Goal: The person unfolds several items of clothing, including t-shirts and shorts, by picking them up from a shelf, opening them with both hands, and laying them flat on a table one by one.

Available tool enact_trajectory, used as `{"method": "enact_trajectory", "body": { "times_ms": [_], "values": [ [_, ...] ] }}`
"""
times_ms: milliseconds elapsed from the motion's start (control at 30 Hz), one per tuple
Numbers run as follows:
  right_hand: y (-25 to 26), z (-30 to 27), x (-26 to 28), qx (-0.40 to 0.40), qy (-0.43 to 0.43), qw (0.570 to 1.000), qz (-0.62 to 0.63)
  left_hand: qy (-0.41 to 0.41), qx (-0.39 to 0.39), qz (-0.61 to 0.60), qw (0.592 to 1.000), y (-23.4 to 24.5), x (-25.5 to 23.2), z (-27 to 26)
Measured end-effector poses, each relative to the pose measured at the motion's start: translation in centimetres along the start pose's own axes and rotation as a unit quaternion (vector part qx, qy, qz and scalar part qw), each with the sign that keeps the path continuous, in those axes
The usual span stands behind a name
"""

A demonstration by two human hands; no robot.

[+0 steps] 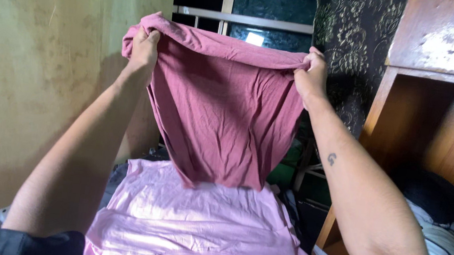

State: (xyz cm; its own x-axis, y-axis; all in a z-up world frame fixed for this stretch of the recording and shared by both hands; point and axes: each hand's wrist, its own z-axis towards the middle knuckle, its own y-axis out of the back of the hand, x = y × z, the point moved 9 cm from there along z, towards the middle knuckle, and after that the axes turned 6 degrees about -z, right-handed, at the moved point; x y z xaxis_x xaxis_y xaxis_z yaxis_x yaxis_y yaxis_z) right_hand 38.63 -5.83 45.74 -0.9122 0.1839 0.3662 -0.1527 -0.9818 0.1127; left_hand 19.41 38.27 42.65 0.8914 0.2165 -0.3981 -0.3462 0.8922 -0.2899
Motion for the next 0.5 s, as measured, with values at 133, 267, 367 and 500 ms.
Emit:
{"method": "enact_trajectory", "body": {
  "times_ms": [133,267,367,500],
  "values": [
    [0.9,-1.8,0.1,0.010,0.024,0.997,-0.075,-0.009,0.035,0.037,0.999,0.1,-0.2,-1.0],
    [1.3,-4.4,-0.9,0.092,-0.086,0.992,0.011,0.042,0.041,0.032,0.998,0.7,-0.9,-3.8],
    [3.7,-6.0,1.4,0.096,-0.044,0.991,-0.088,0.088,0.052,0.055,0.993,0.7,-3.6,-6.0],
    [6.0,-9.5,2.5,0.123,-0.145,0.979,-0.069,0.261,0.046,0.166,0.950,1.9,-8.0,-10.8]
  ]
}}
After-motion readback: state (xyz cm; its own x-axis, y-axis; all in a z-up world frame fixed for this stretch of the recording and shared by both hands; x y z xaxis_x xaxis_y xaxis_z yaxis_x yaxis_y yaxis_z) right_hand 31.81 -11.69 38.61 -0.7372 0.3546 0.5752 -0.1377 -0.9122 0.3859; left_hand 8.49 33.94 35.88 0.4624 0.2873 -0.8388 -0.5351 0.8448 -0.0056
